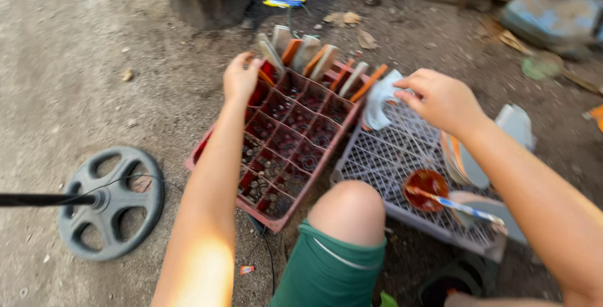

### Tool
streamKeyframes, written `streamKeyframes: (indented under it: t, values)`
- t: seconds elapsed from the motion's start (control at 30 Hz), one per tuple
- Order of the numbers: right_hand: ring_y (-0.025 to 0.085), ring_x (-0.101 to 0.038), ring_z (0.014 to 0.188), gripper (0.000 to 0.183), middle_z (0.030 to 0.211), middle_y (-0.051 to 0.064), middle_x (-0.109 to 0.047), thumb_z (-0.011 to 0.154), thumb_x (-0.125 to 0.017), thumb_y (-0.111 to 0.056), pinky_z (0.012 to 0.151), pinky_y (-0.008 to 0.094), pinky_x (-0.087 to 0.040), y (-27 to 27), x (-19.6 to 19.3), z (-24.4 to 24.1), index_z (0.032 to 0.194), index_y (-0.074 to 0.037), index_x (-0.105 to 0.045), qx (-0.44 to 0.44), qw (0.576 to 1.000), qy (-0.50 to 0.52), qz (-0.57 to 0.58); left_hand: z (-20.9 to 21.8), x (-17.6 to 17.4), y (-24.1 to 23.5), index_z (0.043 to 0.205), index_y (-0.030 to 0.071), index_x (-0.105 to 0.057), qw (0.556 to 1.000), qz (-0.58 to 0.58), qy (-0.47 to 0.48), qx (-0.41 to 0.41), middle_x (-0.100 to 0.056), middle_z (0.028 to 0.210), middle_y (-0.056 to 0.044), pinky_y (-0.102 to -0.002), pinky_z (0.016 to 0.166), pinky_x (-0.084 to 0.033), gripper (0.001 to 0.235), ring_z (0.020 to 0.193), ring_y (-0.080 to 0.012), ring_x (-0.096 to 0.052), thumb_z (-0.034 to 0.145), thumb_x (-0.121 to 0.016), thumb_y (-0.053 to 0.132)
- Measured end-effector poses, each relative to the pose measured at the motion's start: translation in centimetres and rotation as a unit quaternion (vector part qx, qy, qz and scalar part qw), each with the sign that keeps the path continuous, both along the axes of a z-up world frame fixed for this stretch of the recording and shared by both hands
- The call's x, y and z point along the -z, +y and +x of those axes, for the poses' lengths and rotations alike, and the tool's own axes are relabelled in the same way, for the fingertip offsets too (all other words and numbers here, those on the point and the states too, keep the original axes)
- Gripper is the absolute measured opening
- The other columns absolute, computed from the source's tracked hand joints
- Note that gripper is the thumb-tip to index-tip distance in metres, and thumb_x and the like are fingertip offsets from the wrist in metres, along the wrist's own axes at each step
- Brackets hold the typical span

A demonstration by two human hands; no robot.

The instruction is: The person sits on the ground and paints curved shoe-last-like objects with orange paint using a brush. They dip the brush into a small container, apply paint to each object, and place the painted items into a red crate.

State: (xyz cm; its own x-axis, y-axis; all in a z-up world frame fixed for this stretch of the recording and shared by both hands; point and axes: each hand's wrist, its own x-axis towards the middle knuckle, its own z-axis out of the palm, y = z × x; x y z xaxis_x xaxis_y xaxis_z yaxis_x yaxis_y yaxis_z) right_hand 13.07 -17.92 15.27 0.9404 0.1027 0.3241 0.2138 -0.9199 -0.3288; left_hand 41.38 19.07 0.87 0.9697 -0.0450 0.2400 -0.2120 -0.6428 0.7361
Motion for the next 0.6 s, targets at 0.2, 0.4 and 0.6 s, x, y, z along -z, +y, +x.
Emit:
streamKeyframes:
  t: [0.2,0.4,0.6]
  values:
    - [0.022,-0.066,0.079,0.023,0.102,0.006,-0.071,0.099,-0.071,-0.027,0.071,0.035,-0.052,-5.5,-0.7,-11.7,0.117,-0.014,-0.077,0.134,0.989,0.018,0.052,-2.0,-0.7,0.2,0.134,0.010,-0.065,0.994,0.013,-0.111,-0.002,-0.065,0.135,-0.019,-0.042,0.109,-0.045,0.043,0.127,-0.0360,-0.059,0.094,-0.074,0.024]
    - [0.019,-0.067,0.083,0.027,0.104,0.008,-0.072,0.095,-0.077,-0.023,0.075,0.032,-0.053,-9.2,1.8,-21.3,0.119,-0.011,-0.075,0.274,0.942,-0.064,0.183,-9.9,-8.3,-5.1,0.145,0.007,-0.058,0.981,-0.054,-0.177,0.065,-0.042,0.156,-0.028,-0.045,0.117,-0.037,0.048,0.145,-0.0400,-0.041,0.098,-0.067,0.010]
    - [0.029,-0.069,0.086,0.026,0.095,0.013,-0.071,0.085,-0.083,-0.021,0.077,0.041,-0.054,-10.8,8.3,-25.9,0.108,-0.010,-0.079,0.359,0.928,0.025,0.094,-22.0,-12.1,-17.3,0.141,0.008,-0.061,0.937,-0.075,-0.186,0.284,-0.055,0.152,-0.021,-0.045,0.124,-0.038,0.044,0.147,-0.0351,-0.048,0.098,-0.070,0.010]
